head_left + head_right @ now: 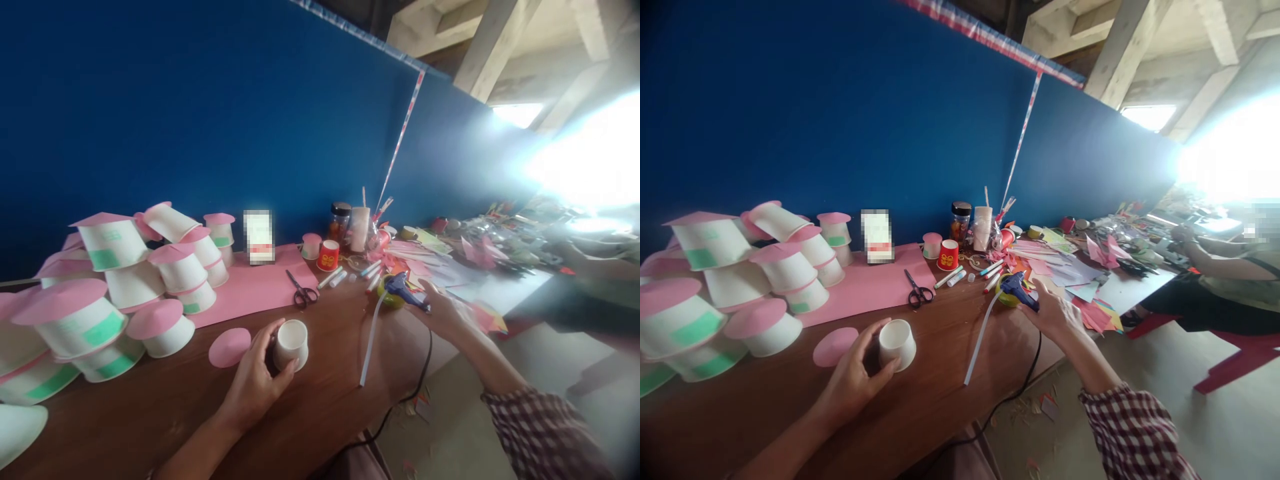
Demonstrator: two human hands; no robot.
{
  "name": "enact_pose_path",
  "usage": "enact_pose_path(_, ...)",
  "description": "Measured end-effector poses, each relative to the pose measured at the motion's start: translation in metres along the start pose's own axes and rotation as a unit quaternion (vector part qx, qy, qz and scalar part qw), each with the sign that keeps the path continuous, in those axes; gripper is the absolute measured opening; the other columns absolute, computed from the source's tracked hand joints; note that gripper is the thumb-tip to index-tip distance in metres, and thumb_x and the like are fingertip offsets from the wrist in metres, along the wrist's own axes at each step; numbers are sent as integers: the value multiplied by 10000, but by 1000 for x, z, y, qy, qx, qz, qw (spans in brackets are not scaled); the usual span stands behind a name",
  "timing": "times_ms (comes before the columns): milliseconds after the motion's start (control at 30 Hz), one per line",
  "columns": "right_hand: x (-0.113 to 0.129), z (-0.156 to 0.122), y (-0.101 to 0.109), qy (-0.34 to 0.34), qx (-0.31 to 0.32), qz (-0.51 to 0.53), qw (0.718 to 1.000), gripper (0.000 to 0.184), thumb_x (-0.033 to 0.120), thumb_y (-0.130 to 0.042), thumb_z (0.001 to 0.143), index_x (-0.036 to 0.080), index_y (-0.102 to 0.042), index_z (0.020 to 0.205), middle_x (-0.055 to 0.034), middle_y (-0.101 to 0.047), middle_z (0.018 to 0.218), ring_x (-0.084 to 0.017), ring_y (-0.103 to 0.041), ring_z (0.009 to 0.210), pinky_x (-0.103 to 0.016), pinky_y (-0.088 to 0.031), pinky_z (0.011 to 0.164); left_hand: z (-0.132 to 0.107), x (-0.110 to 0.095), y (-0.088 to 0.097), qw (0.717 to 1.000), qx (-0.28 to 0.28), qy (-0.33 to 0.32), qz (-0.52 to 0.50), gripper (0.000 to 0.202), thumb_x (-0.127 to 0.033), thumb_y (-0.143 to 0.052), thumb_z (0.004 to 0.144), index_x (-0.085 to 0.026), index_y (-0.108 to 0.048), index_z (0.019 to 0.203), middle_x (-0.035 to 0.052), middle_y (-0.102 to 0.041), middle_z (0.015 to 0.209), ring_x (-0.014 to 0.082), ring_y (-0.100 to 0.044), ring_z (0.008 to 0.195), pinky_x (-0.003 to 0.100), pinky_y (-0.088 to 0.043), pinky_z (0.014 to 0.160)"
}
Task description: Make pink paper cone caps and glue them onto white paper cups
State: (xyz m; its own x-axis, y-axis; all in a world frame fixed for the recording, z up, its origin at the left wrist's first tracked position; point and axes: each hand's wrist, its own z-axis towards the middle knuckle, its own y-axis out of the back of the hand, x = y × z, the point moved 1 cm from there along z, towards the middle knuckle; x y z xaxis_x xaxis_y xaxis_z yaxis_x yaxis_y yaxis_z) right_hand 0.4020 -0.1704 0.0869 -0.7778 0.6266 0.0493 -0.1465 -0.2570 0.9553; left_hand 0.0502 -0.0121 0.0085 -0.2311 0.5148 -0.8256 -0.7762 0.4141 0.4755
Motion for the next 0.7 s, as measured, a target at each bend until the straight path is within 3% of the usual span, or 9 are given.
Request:
enact_pose_path(67, 10, -7, 14, -10, 0, -29, 1000, 598, 532, -481, 840, 206, -411, 1337, -102, -688, 974, -263, -647, 783, -308, -413, 558, -1, -2, -1, 1000, -4, 1, 10, 644, -303, -620, 764, -196, -345, 1336, 127, -486, 1329, 267, -466, 1238, 455, -403, 1035)
enact_pose_path(167, 31, -19, 34, 11, -82, -44, 996, 506, 487, -452, 878, 226, -439, 1312, -104, -651, 1087, -261, -635, 871, -314, -434, 586, -6, -7, -1, 999, -14, -11, 31, 727, -297, -629, 754, -191, -276, 1380, 142, -440, 1372, 273, -428, 1274, 465, -377, 1059)
enact_pose_path(267, 57, -30, 43, 61, -112, 39, 991, 465, 473, -516, 850, 250, -494, 1257, -71, -659, 1015, -239, -640, 845, -313, -468, 611, -18, -13, 7, 998, -4, -10, 62, 826, -331, -657, 741, -201, -201, 1418, 152, -411, 1395, 286, -422, 1281, 473, -381, 1054)
enact_pose_path(400, 99, -48, 39, 183, -36, 201, 962, 437, 442, -528, 858, 243, -500, 1246, -62, -650, 981, -197, -636, 837, -309, -512, 696, -32, -15, 33, 992, 4, 0, 126, 780, -416, -643, 764, -222, -249, 1409, 144, -430, 1382, 293, -448, 1260, 466, -426, 1011)
enact_pose_path(500, 136, -62, 26, 243, 35, 266, 932, 472, 406, -543, 853, 225, -454, 1280, -83, -632, 1065, -201, -633, 892, -326, -527, 745, -29, -7, 60, 981, -63, -36, 182, 487, -371, -555, 839, -209, -434, 1282, 118, -510, 1293, 251, -509, 1192, 417, -433, 1004)
enact_pose_path(567, 160, -71, 15, 268, 72, 295, 914, 592, 393, -572, 831, 217, -364, 1356, -110, -593, 1181, -236, -598, 1036, -367, -521, 823, -22, 3, 75, 965, -93, -44, 242, 390, -337, -517, 859, -195, -487, 1221, 113, -547, 1242, 255, -508, 1181, 432, -419, 1007)
enact_pose_path(700, 197, -82, -8, 272, 102, 323, 901, 797, 375, -636, 777, 207, -222, 1437, -146, -471, 1368, -285, -460, 1252, -458, -419, 1000, -4, 19, 85, 953, -43, -23, 300, 456, -360, -560, 821, -152, -487, 1220, 137, -567, 1221, 285, -514, 1158, 455, -429, 975)
